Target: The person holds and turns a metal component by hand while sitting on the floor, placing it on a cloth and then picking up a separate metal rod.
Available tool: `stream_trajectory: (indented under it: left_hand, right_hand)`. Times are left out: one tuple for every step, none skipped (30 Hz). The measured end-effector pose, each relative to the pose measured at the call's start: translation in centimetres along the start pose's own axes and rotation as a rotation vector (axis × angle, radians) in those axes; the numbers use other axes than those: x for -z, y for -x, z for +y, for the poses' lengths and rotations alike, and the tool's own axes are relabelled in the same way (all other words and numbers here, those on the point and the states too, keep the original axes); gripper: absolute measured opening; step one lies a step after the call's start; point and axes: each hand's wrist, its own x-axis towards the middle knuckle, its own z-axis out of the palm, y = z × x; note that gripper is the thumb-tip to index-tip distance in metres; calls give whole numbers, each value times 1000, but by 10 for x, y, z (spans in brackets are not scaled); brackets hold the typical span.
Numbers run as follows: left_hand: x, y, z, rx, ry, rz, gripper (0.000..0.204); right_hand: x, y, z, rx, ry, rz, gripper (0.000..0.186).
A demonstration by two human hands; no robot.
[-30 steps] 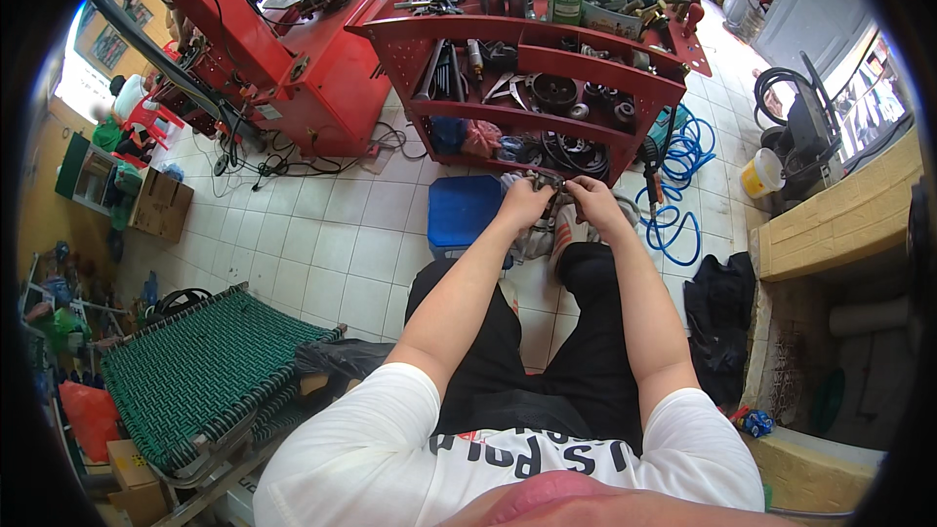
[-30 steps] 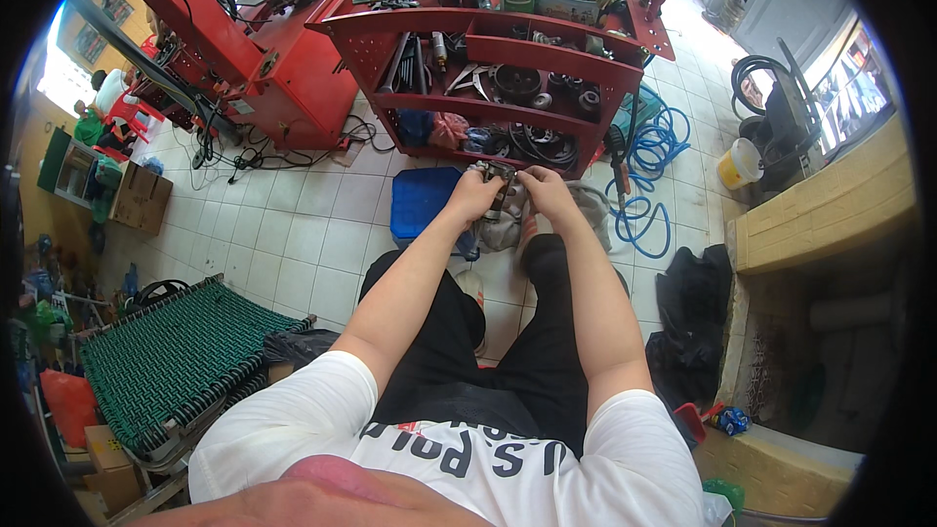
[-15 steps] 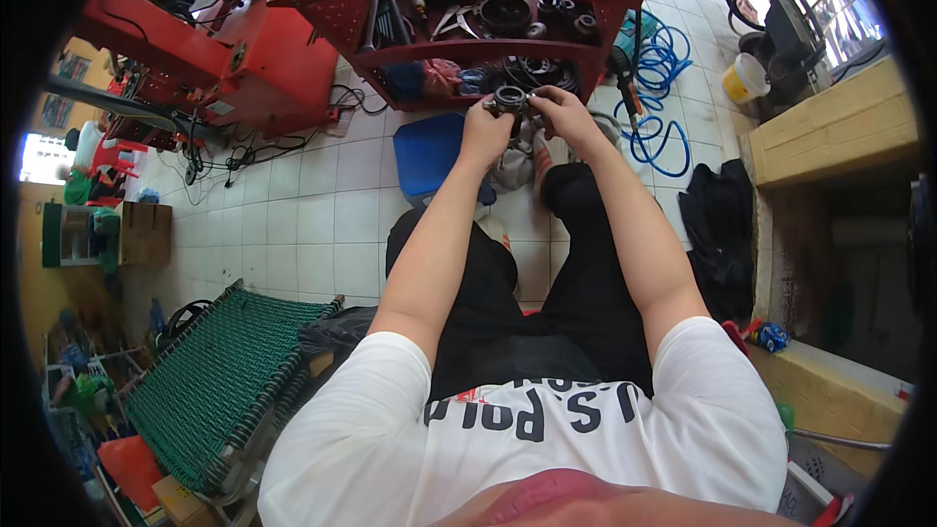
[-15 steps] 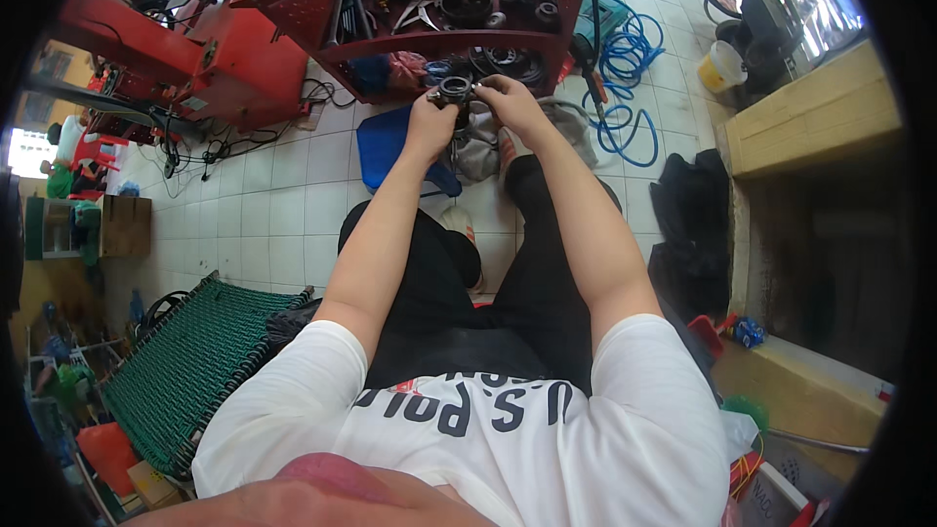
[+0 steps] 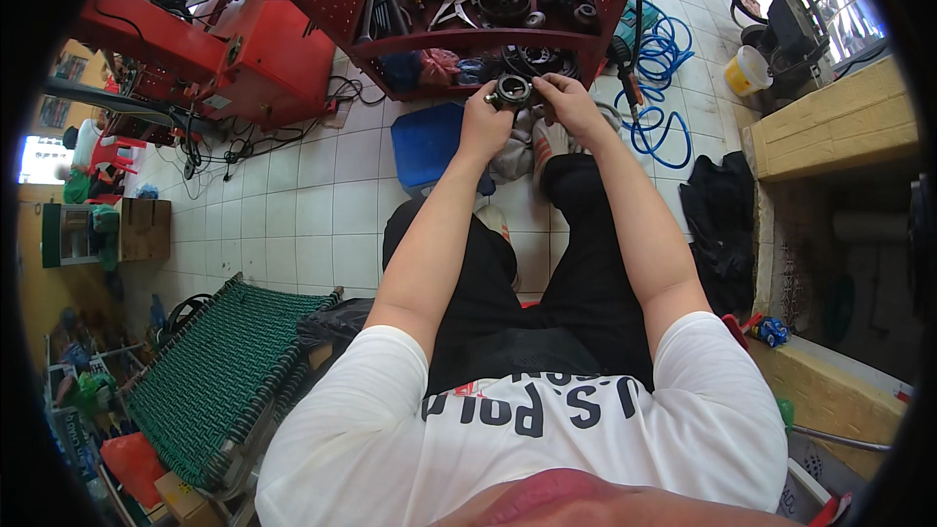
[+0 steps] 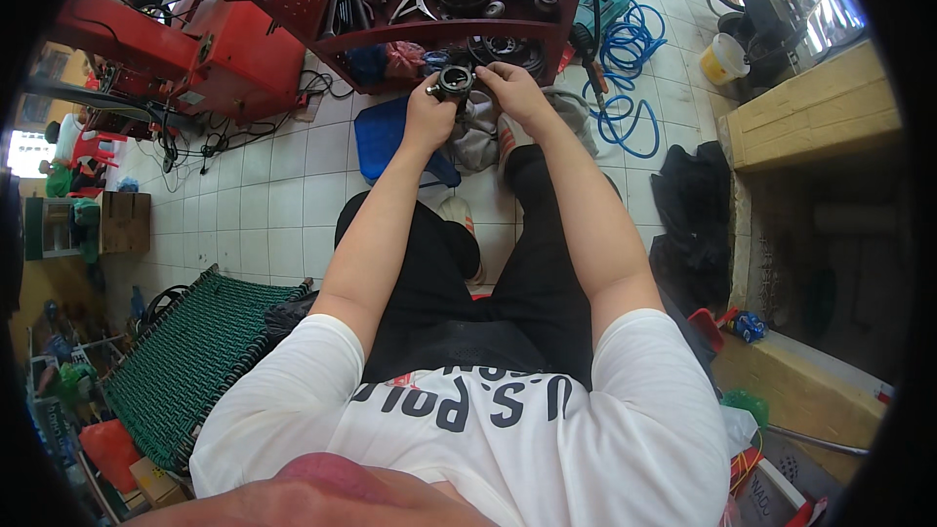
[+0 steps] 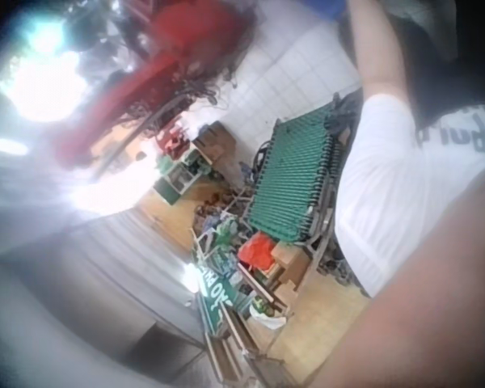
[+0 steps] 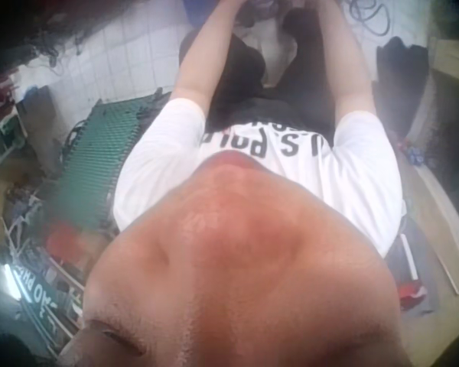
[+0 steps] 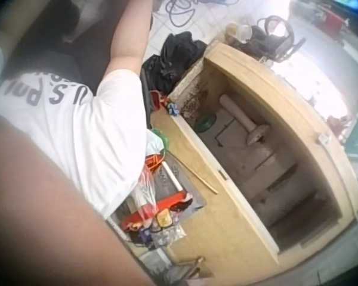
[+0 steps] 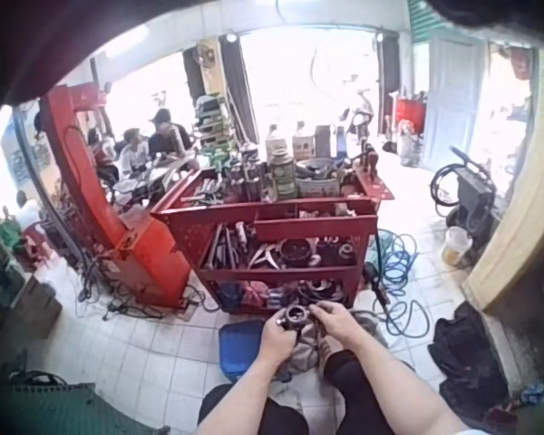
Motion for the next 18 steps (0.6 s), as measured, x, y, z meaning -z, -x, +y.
stream_trajectory:
  left_hand:
    - [1, 0, 1, 7, -3, 5, 20]
    - [1, 1, 2, 15, -5, 9, 20]
    - [2, 1, 3, 12, -7, 11, 20]
    - [1, 1, 3, 8, -8, 13, 20]
    - [1, 1, 4, 4, -8, 14, 21]
    - [1, 1, 4, -3, -10, 17, 21]
    - [0, 1, 3, -12, -12, 19, 21]
    - [-1, 1, 1, -20, -14, 22, 21]
    - [-2, 0, 0, -23, -3, 26, 21]
    - [-2, 0, -1, -24, 6, 31, 21]
    - [-2, 0, -3, -25, 16, 37, 22]
    - [-1, 0, -4, -21, -2, 26, 22]
    - [0, 0, -4, -18, -17, 13, 21]
    - [0, 0, -4, -14, -32, 1, 21]
    - [0, 0, -5, -13, -30, 0, 21]
    - [0, 0, -4, -11, -29, 0, 21]
    - [0, 0, -2, -10, -29, 0, 21]
    - [1, 1, -1, -8, -33, 9, 21]
  right_hand:
    - [-3, 1, 0, 28, -5, 0, 31]
    - [-4, 2, -1, 55, -10, 0, 31]
    - [-5, 4, -3, 60, -23, -2, 31]
    - [-4, 5, -3, 65, -35, -2, 32]
    - [-4, 5, -3, 71, -47, -2, 32]
    - [-1, 5, -4, 14, -77, -21, 31]
    - [5, 3, -5, -41, -107, -39, 29]
    - [8, 1, -5, -97, -136, -57, 28]
    - [9, 1, -3, -113, -83, -30, 28]
    - [7, 0, -4, -131, -31, -5, 28]
    - [5, 0, -4, -148, 21, 21, 28]
    - [3, 0, -5, -128, 20, 13, 28]
    - [3, 1, -4, -110, 19, 8, 28]
    - [3, 1, -3, -91, 18, 3, 28]
    - [3, 1, -3, -61, 8, 0, 27]
    - [1, 2, -3, -30, -3, -5, 27]
    - [0, 3, -4, 0, -15, -9, 27]
    - [-2, 4, -4, 10, -38, -4, 27]
